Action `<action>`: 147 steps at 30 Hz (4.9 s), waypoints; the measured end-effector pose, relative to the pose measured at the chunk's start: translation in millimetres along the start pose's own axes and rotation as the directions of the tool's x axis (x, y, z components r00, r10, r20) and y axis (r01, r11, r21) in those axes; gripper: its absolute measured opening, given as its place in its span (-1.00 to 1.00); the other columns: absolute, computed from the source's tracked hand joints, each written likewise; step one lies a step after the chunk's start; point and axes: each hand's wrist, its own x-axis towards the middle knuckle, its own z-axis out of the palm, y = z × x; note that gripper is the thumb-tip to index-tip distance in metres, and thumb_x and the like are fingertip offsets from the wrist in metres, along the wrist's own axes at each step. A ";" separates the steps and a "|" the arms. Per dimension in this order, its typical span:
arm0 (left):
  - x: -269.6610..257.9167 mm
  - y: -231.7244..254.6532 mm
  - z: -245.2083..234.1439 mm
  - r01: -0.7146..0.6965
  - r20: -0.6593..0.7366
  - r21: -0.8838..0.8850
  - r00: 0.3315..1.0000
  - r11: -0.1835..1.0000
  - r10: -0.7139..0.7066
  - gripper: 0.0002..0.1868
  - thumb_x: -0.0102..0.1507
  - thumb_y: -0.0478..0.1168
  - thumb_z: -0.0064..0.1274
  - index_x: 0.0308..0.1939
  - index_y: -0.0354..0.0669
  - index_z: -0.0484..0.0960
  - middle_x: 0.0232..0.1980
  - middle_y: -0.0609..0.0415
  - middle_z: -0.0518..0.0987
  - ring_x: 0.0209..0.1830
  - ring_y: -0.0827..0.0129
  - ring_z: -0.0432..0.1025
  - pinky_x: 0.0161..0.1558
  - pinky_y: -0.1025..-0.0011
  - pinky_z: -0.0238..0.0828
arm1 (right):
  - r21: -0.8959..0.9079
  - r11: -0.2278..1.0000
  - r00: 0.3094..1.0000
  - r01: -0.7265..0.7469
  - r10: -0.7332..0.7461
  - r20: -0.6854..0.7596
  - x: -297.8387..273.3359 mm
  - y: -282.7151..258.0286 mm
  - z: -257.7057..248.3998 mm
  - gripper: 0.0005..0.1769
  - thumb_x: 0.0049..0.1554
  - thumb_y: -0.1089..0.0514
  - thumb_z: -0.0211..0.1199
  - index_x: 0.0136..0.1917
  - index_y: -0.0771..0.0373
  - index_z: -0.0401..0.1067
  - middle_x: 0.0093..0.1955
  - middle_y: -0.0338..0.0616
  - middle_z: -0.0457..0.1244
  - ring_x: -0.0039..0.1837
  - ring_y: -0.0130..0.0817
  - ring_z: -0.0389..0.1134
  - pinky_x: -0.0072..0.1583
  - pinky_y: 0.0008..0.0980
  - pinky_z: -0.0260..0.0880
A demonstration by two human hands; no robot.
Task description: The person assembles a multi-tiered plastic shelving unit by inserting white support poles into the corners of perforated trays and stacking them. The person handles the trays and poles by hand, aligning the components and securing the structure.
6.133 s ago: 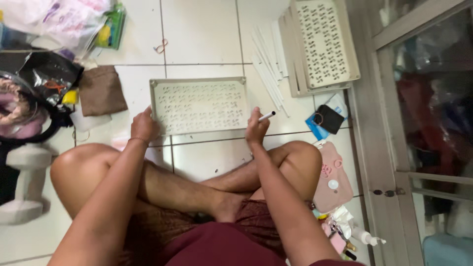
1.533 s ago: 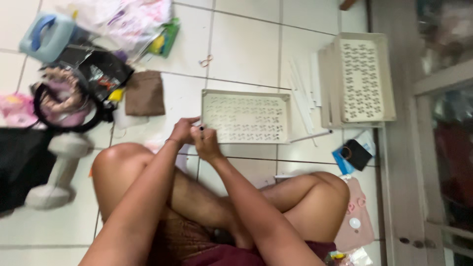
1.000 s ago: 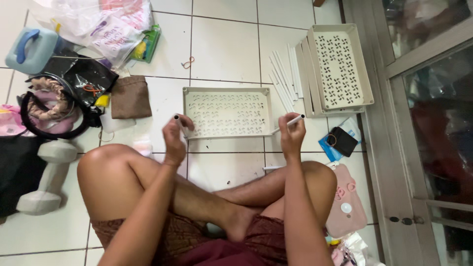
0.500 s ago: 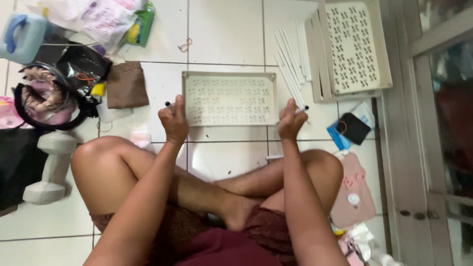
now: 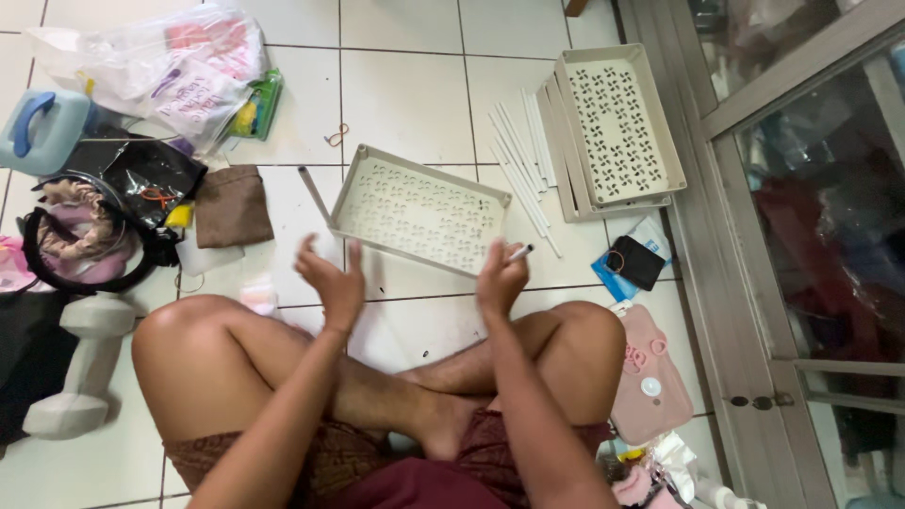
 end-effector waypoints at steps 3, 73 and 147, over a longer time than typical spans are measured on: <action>-30.6 43.9 -1.5 0.019 0.273 -0.290 0.960 0.957 0.063 -0.47 0.41 -0.09 0.00 0.33 -0.38 0.33 0.26 -0.23 0.41 0.29 0.03 0.32 0.32 0.14 0.24 | 0.083 0.996 0.993 -0.024 0.015 0.113 -38.1 -10.6 10.4 -0.72 0.18 0.15 0.26 -0.14 0.25 0.16 -0.29 -0.17 0.10 -0.25 -0.25 0.17 -0.11 -0.23 0.31; 11.2 -9.2 -11.3 0.117 0.490 -0.216 0.872 0.969 0.004 -0.60 0.35 -0.27 0.10 -0.44 -0.30 0.21 -0.52 -0.09 0.18 -0.48 0.22 -0.01 -0.41 0.32 0.22 | -0.188 0.974 0.612 -0.124 0.225 0.758 -35.3 -5.4 -34.4 -0.88 0.09 0.28 0.36 -0.18 0.31 0.42 -0.30 -0.09 0.43 -0.24 -0.41 0.49 -0.13 -0.41 0.51; 21.9 -37.3 -8.3 0.266 0.504 -0.445 0.864 0.855 -0.007 -0.45 0.50 -0.09 -0.53 -0.46 -0.31 0.39 -0.46 0.00 0.43 -0.38 0.29 0.30 -0.18 0.41 0.30 | -0.648 0.748 0.926 0.146 0.127 0.356 101.2 157.8 -5.8 -0.78 0.12 0.20 0.30 0.04 0.29 0.45 0.06 0.13 0.31 0.14 0.14 0.35 0.14 -0.02 0.40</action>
